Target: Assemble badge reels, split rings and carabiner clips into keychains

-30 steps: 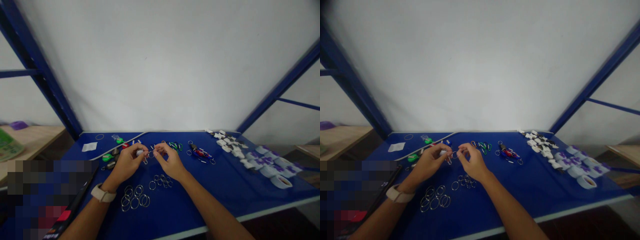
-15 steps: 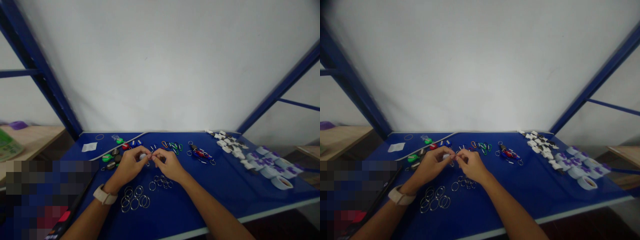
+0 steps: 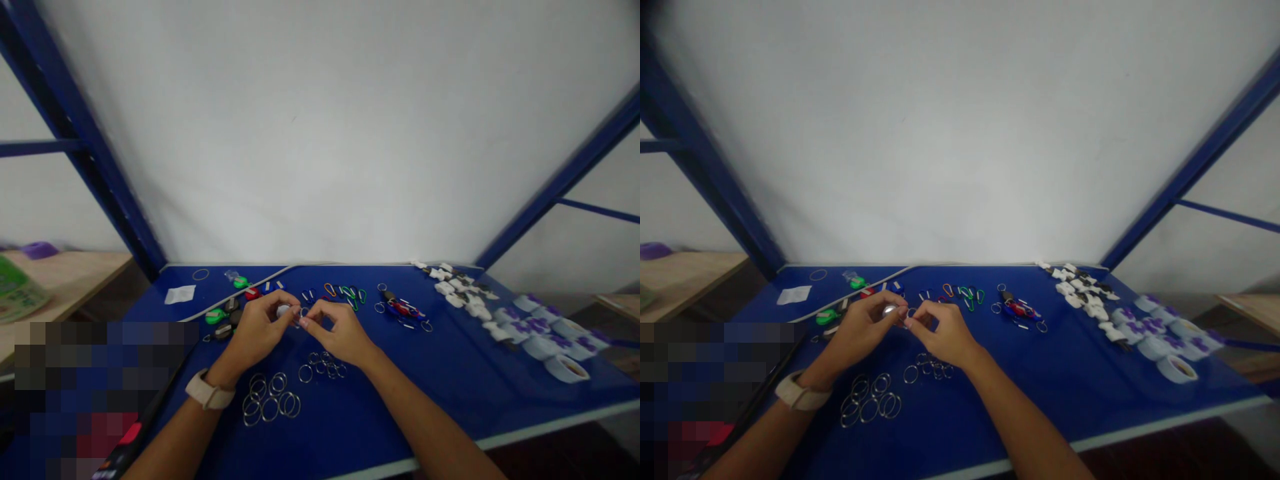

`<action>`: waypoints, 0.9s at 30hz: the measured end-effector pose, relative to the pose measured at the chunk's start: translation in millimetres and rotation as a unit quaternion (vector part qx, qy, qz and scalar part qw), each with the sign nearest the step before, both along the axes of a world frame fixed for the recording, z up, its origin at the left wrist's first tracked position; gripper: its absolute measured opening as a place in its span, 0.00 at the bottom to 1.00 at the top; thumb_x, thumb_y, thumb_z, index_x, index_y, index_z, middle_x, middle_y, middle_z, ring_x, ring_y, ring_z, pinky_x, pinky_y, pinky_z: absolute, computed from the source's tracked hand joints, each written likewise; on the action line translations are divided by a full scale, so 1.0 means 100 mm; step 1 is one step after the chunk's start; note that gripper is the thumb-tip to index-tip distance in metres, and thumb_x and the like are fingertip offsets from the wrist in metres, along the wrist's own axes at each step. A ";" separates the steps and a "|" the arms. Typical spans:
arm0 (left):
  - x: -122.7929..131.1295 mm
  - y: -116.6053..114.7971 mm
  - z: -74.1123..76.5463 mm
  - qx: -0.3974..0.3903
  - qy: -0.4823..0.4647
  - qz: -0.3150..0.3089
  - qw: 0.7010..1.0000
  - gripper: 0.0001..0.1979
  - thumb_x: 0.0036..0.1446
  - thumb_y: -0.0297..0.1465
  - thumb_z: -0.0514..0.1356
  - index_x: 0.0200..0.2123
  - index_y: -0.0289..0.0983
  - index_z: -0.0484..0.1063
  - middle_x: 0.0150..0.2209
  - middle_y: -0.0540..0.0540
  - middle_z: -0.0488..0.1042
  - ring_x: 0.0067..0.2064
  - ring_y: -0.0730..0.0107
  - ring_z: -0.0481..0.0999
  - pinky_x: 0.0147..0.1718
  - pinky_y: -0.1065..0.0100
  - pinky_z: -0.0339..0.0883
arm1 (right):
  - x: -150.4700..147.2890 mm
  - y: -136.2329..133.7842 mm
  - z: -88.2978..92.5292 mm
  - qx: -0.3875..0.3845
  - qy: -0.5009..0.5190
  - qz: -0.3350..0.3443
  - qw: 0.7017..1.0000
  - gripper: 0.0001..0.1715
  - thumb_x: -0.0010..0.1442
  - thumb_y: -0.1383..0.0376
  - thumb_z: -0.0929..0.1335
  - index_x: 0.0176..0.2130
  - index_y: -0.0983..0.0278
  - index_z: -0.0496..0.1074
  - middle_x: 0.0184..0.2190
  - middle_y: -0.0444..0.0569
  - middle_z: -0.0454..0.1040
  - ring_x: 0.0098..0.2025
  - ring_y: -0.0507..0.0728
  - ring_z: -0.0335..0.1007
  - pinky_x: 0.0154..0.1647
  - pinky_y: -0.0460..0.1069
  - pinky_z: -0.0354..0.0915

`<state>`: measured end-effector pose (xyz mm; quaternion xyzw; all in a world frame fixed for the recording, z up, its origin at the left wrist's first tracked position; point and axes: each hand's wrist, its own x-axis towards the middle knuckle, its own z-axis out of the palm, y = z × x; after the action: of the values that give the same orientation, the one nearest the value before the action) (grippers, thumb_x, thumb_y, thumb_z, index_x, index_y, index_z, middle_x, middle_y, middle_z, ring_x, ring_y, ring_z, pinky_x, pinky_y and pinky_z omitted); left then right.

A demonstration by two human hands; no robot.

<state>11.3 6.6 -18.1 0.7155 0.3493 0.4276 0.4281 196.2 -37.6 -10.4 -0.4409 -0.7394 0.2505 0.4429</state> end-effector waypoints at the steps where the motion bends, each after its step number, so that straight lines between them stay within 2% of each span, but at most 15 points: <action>1: 0.00 -0.01 0.01 -0.001 0.001 -0.005 1.000 0.08 0.60 0.35 0.62 0.37 0.36 0.75 0.33 0.47 0.78 0.33 0.67 0.78 0.34 0.67 0.72 | 0.00 0.00 0.00 -0.001 -0.008 -0.005 1.000 0.10 0.61 0.62 0.69 0.29 0.63 0.73 0.23 0.43 0.72 0.25 0.51 0.67 0.29 0.46 0.63; 6: 0.00 -0.04 0.03 0.006 0.026 -0.024 0.999 0.08 0.60 0.35 0.62 0.36 0.36 0.76 0.32 0.47 0.79 0.33 0.68 0.77 0.34 0.67 0.71 | 0.01 0.03 -0.04 -0.006 -0.045 -0.009 0.999 0.09 0.62 0.63 0.68 0.30 0.63 0.72 0.23 0.43 0.71 0.25 0.50 0.66 0.27 0.46 0.60; 11: -0.01 -0.05 0.04 -0.004 0.036 -0.032 0.999 0.08 0.59 0.35 0.62 0.36 0.35 0.76 0.30 0.47 0.78 0.32 0.68 0.76 0.32 0.68 0.70 | 0.02 0.05 -0.09 -0.021 -0.048 -0.039 0.998 0.04 0.61 0.65 0.67 0.37 0.63 0.71 0.17 0.37 0.63 0.19 0.49 0.59 0.23 0.45 0.56; 18: -0.02 -0.06 0.06 0.014 0.065 -0.037 0.997 0.08 0.60 0.35 0.61 0.35 0.36 0.76 0.30 0.47 0.78 0.31 0.68 0.76 0.31 0.68 0.68 | 0.01 0.02 -0.07 -0.030 -0.027 -0.011 0.999 0.05 0.63 0.65 0.65 0.34 0.63 0.70 0.23 0.42 0.71 0.23 0.50 0.65 0.26 0.45 0.61; 27: -0.04 -0.02 0.03 0.062 0.095 0.008 0.994 0.07 0.61 0.33 0.60 0.36 0.36 0.75 0.32 0.48 0.78 0.31 0.70 0.74 0.30 0.69 0.66 | 0.02 0.01 0.00 -0.009 -0.037 0.016 0.999 0.08 0.62 0.65 0.65 0.31 0.63 0.70 0.23 0.42 0.70 0.24 0.50 0.65 0.27 0.45 0.62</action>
<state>7.7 4.2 -14.8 0.7750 0.3668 0.3823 0.3444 198.0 -37.0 -10.5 -0.4421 -0.7596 0.2480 0.4075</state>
